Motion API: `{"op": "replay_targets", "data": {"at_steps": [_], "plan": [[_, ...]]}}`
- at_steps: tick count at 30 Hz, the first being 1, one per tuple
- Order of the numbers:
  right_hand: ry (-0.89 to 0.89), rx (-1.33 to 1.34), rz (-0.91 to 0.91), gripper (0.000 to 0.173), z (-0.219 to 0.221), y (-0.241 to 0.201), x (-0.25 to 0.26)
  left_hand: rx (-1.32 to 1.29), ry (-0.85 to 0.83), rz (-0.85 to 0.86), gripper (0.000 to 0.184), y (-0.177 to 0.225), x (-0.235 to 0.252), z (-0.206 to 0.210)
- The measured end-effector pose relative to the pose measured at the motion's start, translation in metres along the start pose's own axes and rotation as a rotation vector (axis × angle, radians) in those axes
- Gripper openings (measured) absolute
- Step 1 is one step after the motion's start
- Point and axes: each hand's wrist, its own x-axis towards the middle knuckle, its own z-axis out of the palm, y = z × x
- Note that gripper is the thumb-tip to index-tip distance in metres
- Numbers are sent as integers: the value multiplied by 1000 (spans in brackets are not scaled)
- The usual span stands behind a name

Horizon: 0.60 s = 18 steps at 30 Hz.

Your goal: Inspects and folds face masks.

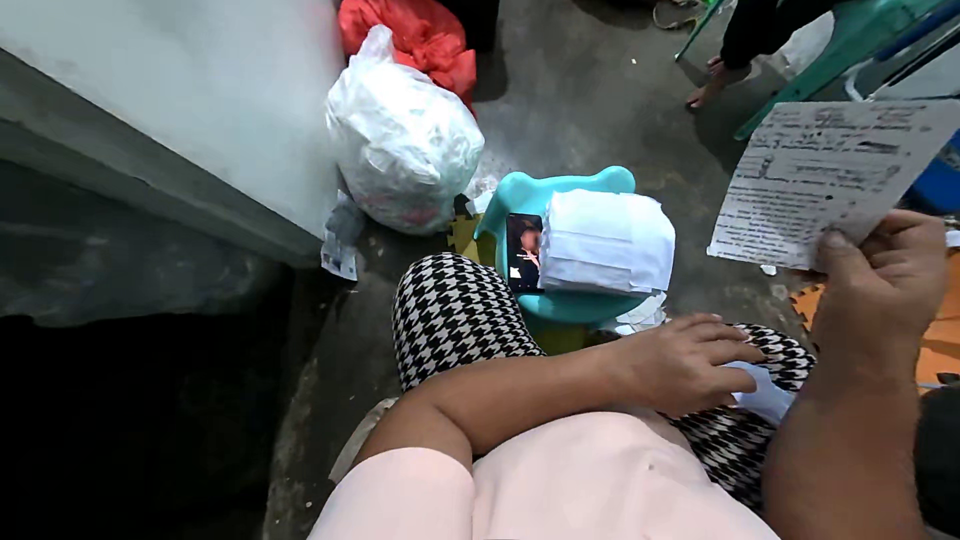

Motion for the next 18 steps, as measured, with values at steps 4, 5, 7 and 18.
{"op": "replay_targets", "data": {"at_steps": [4, 5, 7, 18], "plan": [[-28, 11, 4, 28, 9, -11, -2, -24, 42, 58, 16, 2, -2, 0], [-31, 18, 0, 28, 11, -13, -1, -23, 56, 58, 16, 2, -3, 0], [-40, 37, -3, 27, 16, -17, 1, -16, 86, 20, 16, 2, -4, 2], [-220, 322, -27, 33, 41, -16, 31, -717, 357, -823, 47, -18, 6, -28]]}}
